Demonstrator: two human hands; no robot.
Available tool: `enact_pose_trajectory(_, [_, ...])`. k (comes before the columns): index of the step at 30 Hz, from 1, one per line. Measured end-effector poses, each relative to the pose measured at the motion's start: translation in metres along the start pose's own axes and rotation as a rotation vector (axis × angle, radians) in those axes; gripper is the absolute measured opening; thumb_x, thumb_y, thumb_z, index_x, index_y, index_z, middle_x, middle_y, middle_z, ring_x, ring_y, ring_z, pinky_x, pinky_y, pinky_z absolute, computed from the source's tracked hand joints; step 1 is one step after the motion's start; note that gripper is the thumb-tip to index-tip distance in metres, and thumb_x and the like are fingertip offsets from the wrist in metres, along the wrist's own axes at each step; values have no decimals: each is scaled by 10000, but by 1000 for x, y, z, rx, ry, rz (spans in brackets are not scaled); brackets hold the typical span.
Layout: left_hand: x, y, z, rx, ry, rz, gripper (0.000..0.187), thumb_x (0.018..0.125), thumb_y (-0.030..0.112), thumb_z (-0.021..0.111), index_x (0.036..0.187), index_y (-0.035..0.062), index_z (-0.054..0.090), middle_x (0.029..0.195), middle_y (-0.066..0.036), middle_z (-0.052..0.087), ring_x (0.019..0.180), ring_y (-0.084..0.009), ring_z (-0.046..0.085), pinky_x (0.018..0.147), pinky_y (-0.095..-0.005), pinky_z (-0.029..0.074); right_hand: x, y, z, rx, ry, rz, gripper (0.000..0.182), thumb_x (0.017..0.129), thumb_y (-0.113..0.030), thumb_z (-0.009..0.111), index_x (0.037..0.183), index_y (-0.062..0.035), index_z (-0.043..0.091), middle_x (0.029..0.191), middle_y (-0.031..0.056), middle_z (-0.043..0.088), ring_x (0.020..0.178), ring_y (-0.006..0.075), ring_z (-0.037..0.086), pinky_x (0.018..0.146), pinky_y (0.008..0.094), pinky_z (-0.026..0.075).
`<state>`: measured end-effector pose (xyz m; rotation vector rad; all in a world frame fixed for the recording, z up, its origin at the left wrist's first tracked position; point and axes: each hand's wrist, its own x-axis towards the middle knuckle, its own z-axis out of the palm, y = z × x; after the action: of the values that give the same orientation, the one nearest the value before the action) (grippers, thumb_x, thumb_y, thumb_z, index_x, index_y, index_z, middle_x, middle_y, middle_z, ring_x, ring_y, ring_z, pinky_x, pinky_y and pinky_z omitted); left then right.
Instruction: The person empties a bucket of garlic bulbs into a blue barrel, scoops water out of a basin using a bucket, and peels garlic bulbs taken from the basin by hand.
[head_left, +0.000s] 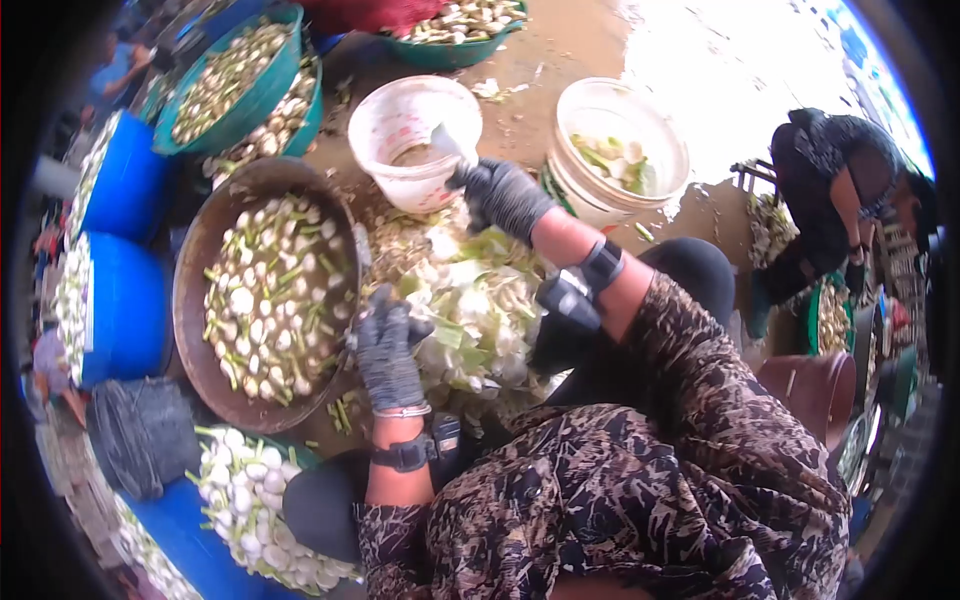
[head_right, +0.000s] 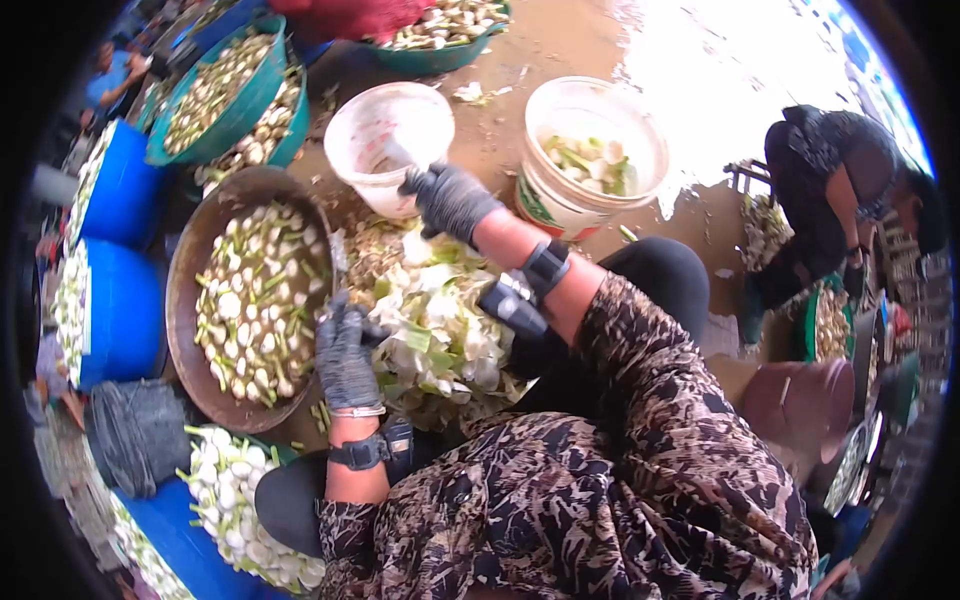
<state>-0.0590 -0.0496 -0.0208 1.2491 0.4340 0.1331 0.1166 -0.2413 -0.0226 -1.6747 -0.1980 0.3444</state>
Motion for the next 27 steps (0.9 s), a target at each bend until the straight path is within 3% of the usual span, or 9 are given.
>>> enact_pose_trajectory(2, [-3,2,-2,36,-41,12,333,942,94,534,1261,1,507,973,-59,593,699,-112,570,707,-326,566,29,-39,15,181,61,209,322,945,-292,499,1047,-13,622,675,69,556,544,184,579,487,321,525])
enact_pose_trajectory(3, [-1,2,-5,46,-51,29,337,943,103,540,1262,0,505,976,-57,592,719,-114,573,709,-321,562,58,-30,12,-87,-55,-42,390,945,-361,523,1068,0,605,644,38,499,518,157,511,541,331,527])
enact_pose_trajectory(5, [4,3,-15,134,-49,45,348,947,128,544,1268,0,499,976,-53,585,755,-120,575,705,-301,544,75,-52,33,488,87,134,451,924,-451,525,1023,-16,594,760,118,607,550,220,571,551,360,531])
enact_pose_trajectory(8, [14,10,-25,72,-23,75,334,964,126,506,1278,12,494,973,-52,579,707,-111,568,674,-279,535,87,-56,38,358,-45,165,440,920,-453,539,991,-28,626,809,134,643,596,212,617,568,321,521])
enact_pose_trajectory(10, [30,3,-40,-14,31,27,358,945,97,512,1282,-15,470,964,-74,577,725,-133,569,697,-283,537,97,-37,31,-202,-133,14,389,916,-415,558,938,-40,659,758,101,650,621,189,632,591,310,522])
enact_pose_trajectory(15, [31,-9,-31,-51,-47,-29,319,949,106,522,1253,10,511,963,-64,585,731,-122,573,686,-292,547,101,-13,-51,-586,181,-27,311,905,-343,575,981,-57,672,746,43,646,646,119,603,593,300,507])
enact_pose_trajectory(18, [15,0,-6,55,49,-118,299,955,133,535,1234,25,538,1009,-57,597,762,-116,588,711,-300,554,97,2,-74,-250,65,257,339,928,-343,570,1119,-64,598,941,39,638,700,128,583,583,280,490])
enact_pose_trajectory(25, [15,3,4,0,-67,-55,250,966,67,495,1207,26,549,949,-30,603,766,-96,586,730,-236,494,69,4,88,-495,-453,-40,252,950,-235,580,1111,-48,631,829,12,649,717,66,547,654,260,492])
enact_pose_trajectory(27, [18,16,-5,17,-25,-11,247,964,62,490,1200,24,552,951,-31,607,772,-97,584,732,-237,493,73,9,139,-626,-507,-298,241,911,-226,603,1047,-31,641,888,122,684,805,237,653,741,345,508])
